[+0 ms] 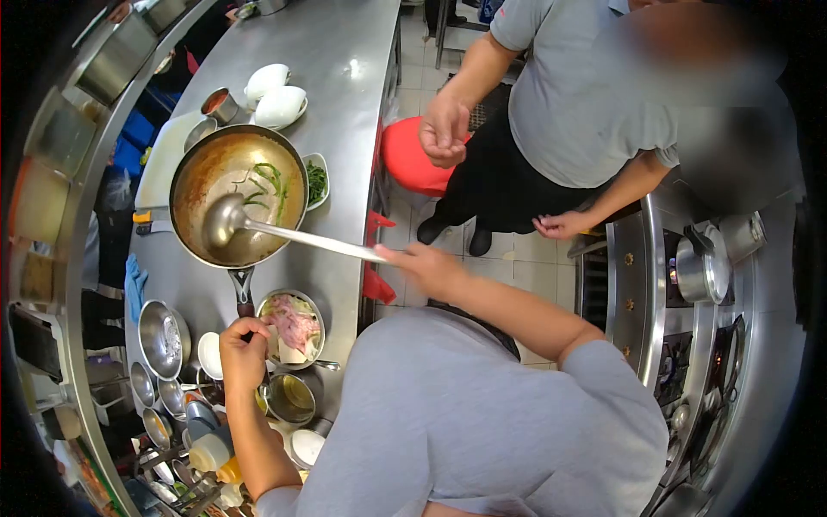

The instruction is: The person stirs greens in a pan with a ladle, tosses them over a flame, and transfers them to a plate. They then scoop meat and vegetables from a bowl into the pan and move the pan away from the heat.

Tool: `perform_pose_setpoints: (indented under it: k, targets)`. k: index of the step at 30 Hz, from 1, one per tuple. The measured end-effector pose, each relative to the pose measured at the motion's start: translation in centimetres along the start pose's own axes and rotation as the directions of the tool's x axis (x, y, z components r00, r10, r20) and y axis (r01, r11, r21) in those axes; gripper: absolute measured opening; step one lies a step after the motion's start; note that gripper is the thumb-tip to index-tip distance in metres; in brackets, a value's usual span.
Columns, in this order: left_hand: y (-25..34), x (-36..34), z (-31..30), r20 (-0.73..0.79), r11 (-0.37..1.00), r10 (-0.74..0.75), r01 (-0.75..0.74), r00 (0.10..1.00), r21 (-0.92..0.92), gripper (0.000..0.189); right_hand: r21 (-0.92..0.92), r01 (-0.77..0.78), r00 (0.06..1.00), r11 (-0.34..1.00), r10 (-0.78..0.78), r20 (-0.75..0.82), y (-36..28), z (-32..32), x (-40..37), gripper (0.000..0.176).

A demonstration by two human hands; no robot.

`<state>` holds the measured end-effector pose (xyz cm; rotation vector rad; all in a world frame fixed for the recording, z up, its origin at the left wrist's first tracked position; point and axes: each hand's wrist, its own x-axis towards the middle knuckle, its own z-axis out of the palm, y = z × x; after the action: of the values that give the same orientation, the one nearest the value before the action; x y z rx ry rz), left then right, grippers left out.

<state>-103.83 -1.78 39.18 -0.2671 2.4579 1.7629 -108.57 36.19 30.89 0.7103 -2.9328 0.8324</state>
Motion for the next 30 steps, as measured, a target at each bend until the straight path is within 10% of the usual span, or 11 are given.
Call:
perform_pose_setpoints:
  k: [8, 16, 30]
  targets:
    - [0.4, 1.6, -0.9, 0.012, 0.974, 0.021, -0.023, 1.000, 0.226, 0.013, -0.422, 0.024, 0.954, 0.906, -0.146, -0.261, 2.9, -7.8, 0.4, 0.052]
    - [0.4, 2.2, -0.4, 0.013, 0.871, 0.259, -0.239, 0.966, 0.428, 0.007, 0.119, -0.041, 0.974, 0.992, 0.066, -0.218, -0.6, 0.1, 3.3, 0.054]
    - [-0.9, 2.5, -0.3, -0.015, 0.937, 0.138, -0.126, 0.990, 0.325, 0.013, -0.190, -0.060, 0.936, 0.980, -0.011, -0.352, 2.8, -2.7, 0.9, 0.053]
